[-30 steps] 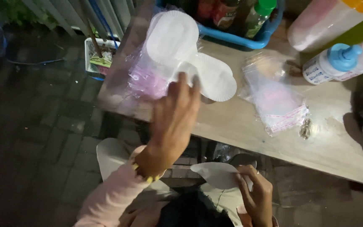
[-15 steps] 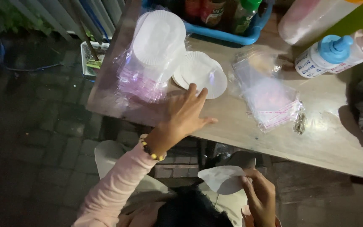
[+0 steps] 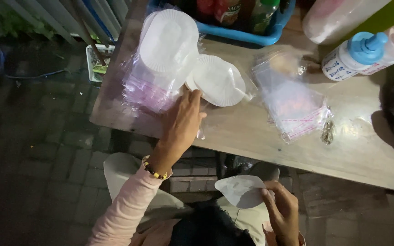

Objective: The person places white paper food boats into small clear plastic bags by hand at a table.

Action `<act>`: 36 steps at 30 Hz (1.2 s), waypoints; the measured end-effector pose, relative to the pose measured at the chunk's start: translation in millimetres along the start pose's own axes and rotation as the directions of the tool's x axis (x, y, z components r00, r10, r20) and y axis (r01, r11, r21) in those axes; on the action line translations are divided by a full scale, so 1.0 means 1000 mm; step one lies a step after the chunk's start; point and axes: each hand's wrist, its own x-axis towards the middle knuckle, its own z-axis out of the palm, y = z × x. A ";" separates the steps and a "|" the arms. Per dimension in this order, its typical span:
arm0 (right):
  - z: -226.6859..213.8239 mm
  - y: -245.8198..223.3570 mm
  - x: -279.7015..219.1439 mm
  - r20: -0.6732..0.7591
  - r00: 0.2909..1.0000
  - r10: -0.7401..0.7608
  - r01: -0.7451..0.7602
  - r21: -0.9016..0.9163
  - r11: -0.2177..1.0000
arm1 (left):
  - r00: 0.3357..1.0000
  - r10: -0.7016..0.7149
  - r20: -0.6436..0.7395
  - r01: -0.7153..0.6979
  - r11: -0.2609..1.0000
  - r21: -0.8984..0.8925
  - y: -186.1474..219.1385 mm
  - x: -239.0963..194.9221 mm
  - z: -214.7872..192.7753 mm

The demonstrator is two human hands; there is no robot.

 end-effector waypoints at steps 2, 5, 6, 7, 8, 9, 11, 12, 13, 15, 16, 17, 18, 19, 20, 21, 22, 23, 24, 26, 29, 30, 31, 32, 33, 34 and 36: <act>0.000 0.001 -0.001 -0.019 0.999 0.036 -0.035 0.019 0.999 | 0.992 -0.071 0.100 0.074 0.997 -0.029 -0.005 -0.003 0.004; 0.001 0.002 -0.001 -0.004 0.999 0.041 -0.041 0.047 0.998 | 0.990 -0.067 0.122 0.066 0.998 0.011 -0.008 -0.015 0.000; 0.002 0.002 -0.001 -0.001 0.999 0.040 -0.040 0.047 0.998 | 0.990 -0.070 0.120 0.069 0.998 0.012 -0.006 -0.019 -0.005; 0.002 0.001 -0.001 0.009 0.999 0.040 -0.041 0.051 0.998 | 0.996 -0.030 0.079 0.034 0.998 -0.049 -0.003 -0.024 -0.011; 0.002 0.000 -0.001 0.017 0.999 0.041 -0.042 0.056 0.998 | 0.999 0.009 0.035 -0.005 0.994 -0.109 -0.001 -0.028 -0.016; 0.002 -0.004 0.001 0.018 0.999 0.040 -0.041 0.056 0.998 | 0.999 0.008 0.034 -0.005 0.994 -0.108 0.002 -0.036 -0.021; 0.003 -0.012 0.003 0.007 1.000 0.010 -0.010 0.037 0.999 | 0.992 -0.110 0.066 0.126 0.743 -0.658 0.009 -0.055 -0.032; 0.003 -0.009 0.003 0.010 1.000 0.011 -0.012 0.037 0.999 | 0.991 -0.112 0.068 0.129 0.742 -0.658 0.011 -0.066 -0.027; 0.003 -0.007 0.002 -0.012 1.000 0.029 -0.028 0.013 1.000 | 0.958 -0.247 0.142 0.240 0.429 -0.871 0.013 -0.077 -0.022; 0.004 -0.003 0.002 -0.017 0.999 0.047 -0.047 -0.014 0.999 | 0.898 -0.357 0.258 0.291 0.043 -0.956 0.017 -0.093 -0.022; 0.003 -0.002 0.002 -0.014 0.999 0.048 -0.048 -0.039 0.998 | 0.858 -0.371 0.355 0.353 -0.076 -0.932 0.019 -0.098 -0.025; 0.003 0.000 0.002 -0.010 0.999 0.049 -0.049 -0.065 0.997 | 0.812 -0.372 0.450 0.406 -0.195 -0.893 0.021 -0.103 -0.028; 0.003 -0.002 0.002 -0.004 0.999 0.048 -0.048 -0.069 0.996 | 0.810 -0.376 0.450 0.403 -0.200 -0.893 0.021 -0.107 -0.026; 0.003 -0.004 0.003 0.013 1.000 0.027 -0.026 -0.105 0.994 | 0.815 -0.391 0.427 0.357 -0.243 -0.902 0.022 -0.110 -0.024; 0.004 -0.007 0.003 0.027 1.000 0.009 -0.005 -0.138 0.990 | 0.820 -0.403 0.406 0.311 -0.283 -0.907 0.022 -0.112 -0.022; 0.004 -0.006 0.003 0.028 1.000 0.009 -0.005 -0.142 0.990 | 0.819 -0.403 0.408 0.310 -0.287 -0.906 0.023 -0.112 -0.021; 0.004 -0.006 0.002 0.018 1.000 0.014 -0.011 -0.165 0.986 | 0.829 -0.435 0.351 0.283 -0.214 -0.935 0.023 -0.112 -0.021; 0.003 -0.005 0.001 0.007 1.000 0.018 -0.016 -0.187 0.982 | 0.837 -0.462 0.292 0.256 -0.140 -0.956 0.024 -0.113 -0.020; 0.004 -0.008 0.001 0.003 1.000 0.018 -0.017 -0.191 0.982 | 0.839 -0.459 0.293 0.256 -0.143 -0.956 0.026 -0.112 -0.020; 0.005 -0.014 0.001 -0.001 0.999 -0.037 0.035 -0.303 0.953 | 0.828 -0.498 0.259 0.236 -0.110 -0.965 0.029 -0.112 -0.021; 0.008 -0.031 0.000 -0.004 1.000 -0.027 0.025 -0.250 0.968 | 0.841 -0.490 0.230 0.227 -0.067 -0.972 0.031 -0.113 -0.020; 0.010 -0.029 0.001 -0.004 1.000 -0.028 0.026 -0.252 0.967 | 0.841 -0.489 0.230 0.225 -0.069 -0.972 0.031 -0.113 -0.018; 0.011 -0.027 0.002 -0.003 1.000 0.014 -0.014 -0.202 0.979 | 0.850 -0.480 0.216 0.202 -0.080 -0.976 0.031 -0.114 -0.015; 0.013 -0.025 0.003 0.002 0.999 0.054 -0.053 -0.150 0.987 | 0.859 -0.472 0.199 0.177 -0.090 -0.980 0.031 -0.114 -0.013; 0.015 -0.030 0.004 0.004 0.999 0.052 -0.051 -0.151 0.987 | 0.858 -0.474 0.197 0.175 -0.090 -0.980 0.031 -0.115 -0.015; 0.017 -0.035 0.005 0.012 0.999 0.041 -0.039 -0.134 0.990 | 0.859 -0.467 0.209 0.197 -0.074 -0.978 0.031 -0.115 -0.017; 0.019 -0.039 0.007 0.021 0.999 0.028 -0.025 -0.116 0.993 | 0.859 -0.462 0.219 0.218 -0.057 -0.974 0.030 -0.116 -0.018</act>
